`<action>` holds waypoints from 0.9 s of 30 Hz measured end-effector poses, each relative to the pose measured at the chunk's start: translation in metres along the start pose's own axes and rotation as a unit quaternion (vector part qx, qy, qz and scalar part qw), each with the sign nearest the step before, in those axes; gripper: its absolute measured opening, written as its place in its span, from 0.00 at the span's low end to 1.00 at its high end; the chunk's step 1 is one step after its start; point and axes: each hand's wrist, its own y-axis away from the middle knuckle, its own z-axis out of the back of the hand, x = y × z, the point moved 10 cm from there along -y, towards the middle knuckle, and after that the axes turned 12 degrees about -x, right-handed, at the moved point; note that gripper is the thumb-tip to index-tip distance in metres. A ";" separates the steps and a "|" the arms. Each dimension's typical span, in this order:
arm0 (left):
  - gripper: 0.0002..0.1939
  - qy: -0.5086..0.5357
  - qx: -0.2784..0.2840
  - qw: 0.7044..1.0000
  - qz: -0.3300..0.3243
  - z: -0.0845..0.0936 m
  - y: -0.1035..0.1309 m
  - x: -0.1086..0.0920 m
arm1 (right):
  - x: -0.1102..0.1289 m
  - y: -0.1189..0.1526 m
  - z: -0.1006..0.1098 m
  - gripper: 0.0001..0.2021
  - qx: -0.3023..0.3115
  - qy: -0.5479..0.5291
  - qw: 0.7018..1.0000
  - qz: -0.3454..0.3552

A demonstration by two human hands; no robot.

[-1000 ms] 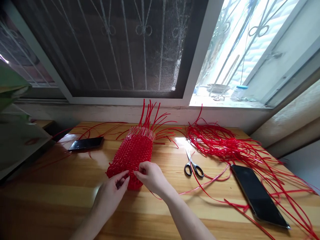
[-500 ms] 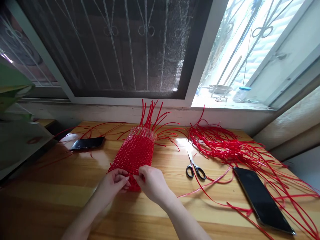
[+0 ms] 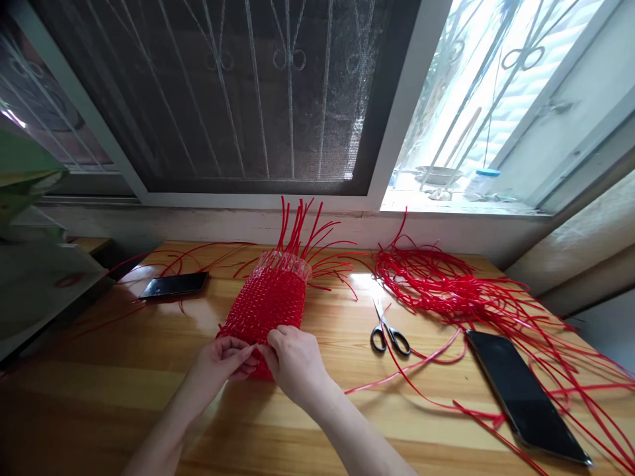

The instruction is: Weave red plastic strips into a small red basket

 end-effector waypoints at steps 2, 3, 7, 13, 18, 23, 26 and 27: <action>0.22 -0.012 -0.001 1.000 -0.009 0.002 -0.003 0.002 | 0.000 -0.001 0.000 0.12 -0.011 -0.003 1.000 0.004; 0.22 -0.019 -0.004 1.000 -0.017 0.003 -0.005 0.003 | -0.001 -0.001 0.001 0.13 -0.015 -0.005 1.000 0.005; 0.20 -0.049 -0.035 0.995 -0.074 0.012 -0.007 0.001 | 0.003 0.000 -0.001 0.11 -0.037 -0.035 0.999 0.021; 0.18 -0.118 -0.064 0.984 -0.120 0.016 0.000 0.001 | 0.008 0.010 0.009 0.35 -0.217 -0.019 0.976 0.028; 0.11 -0.211 -0.127 0.954 -0.171 0.034 -0.001 -0.024 | 0.009 0.011 -0.008 0.36 -0.183 0.024 0.981 0.064; 0.10 -0.247 -0.156 0.931 -0.220 0.054 -0.019 -0.054 | 0.002 0.007 -0.011 0.35 -0.148 0.002 0.986 0.077; 0.11 -0.240 -0.183 0.926 -0.228 0.068 -0.033 -0.058 | 0.000 0.007 -0.012 0.33 -0.133 -0.015 0.988 0.080; 0.11 -0.233 -0.186 0.927 -0.227 0.071 -0.037 -0.056 | 0.000 0.006 -0.013 0.33 -0.129 -0.018 0.988 0.078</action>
